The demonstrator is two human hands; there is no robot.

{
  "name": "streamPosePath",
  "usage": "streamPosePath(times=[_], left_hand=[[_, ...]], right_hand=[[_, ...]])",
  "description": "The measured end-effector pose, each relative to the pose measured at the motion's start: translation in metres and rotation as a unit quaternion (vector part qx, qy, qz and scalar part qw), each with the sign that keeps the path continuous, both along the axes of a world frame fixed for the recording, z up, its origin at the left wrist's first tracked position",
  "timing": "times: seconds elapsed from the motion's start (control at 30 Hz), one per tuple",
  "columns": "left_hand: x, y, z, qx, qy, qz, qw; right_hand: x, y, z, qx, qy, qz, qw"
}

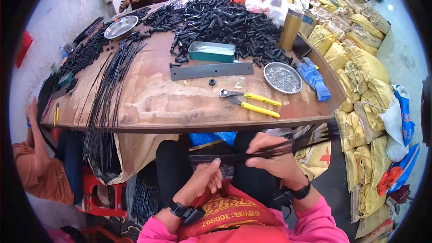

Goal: Assembling small plastic components onto thin metal umbrella ribs using hand tools.

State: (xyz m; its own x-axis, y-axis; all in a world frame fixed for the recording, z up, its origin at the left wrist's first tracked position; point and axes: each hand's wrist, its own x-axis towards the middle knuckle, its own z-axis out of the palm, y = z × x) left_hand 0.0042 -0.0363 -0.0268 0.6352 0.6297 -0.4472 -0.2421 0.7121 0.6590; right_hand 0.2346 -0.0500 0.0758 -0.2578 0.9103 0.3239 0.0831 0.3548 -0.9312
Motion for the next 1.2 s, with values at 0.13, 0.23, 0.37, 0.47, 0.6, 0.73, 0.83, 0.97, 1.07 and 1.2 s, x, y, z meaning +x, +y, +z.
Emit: streamPosePath(times=[0.13,0.23,0.37,0.47,0.6,0.73,0.83,0.97,1.07,1.2], left_hand=[[-0.005,-0.004,0.058,0.412,0.110,0.224,0.876],[-0.017,0.012,0.097,0.622,0.156,0.204,0.740],[-0.029,0.008,0.099,0.617,0.189,0.191,0.740],[-0.025,0.006,0.091,0.535,0.079,0.257,0.801],[-0.024,0.008,0.075,0.563,0.105,0.219,0.790],[-0.014,0.008,0.070,0.559,0.084,0.244,0.788],[-0.011,0.002,0.067,0.433,0.003,0.241,0.868],[-0.003,0.003,0.063,0.408,0.003,0.257,0.876],[-0.003,0.010,0.067,0.483,0.103,0.162,0.854],[-0.008,0.010,0.066,0.512,0.169,0.100,0.836]], right_hand=[[-0.047,0.016,-0.053,-0.067,-0.085,0.029,0.994],[-0.073,0.016,-0.086,-0.096,-0.106,0.073,0.987],[-0.085,0.015,-0.090,-0.111,-0.106,0.108,0.982],[-0.076,0.020,-0.068,-0.088,-0.083,0.112,0.986],[-0.062,0.030,-0.018,0.007,-0.012,0.095,0.995],[-0.066,0.038,-0.004,0.099,-0.054,0.106,0.988],[-0.066,0.041,-0.017,0.108,0.012,0.121,0.987],[-0.066,0.041,-0.026,-0.005,0.139,0.170,0.976],[-0.056,0.041,-0.025,-0.072,0.178,0.200,0.961],[-0.053,0.044,-0.031,-0.064,0.156,0.253,0.953]])
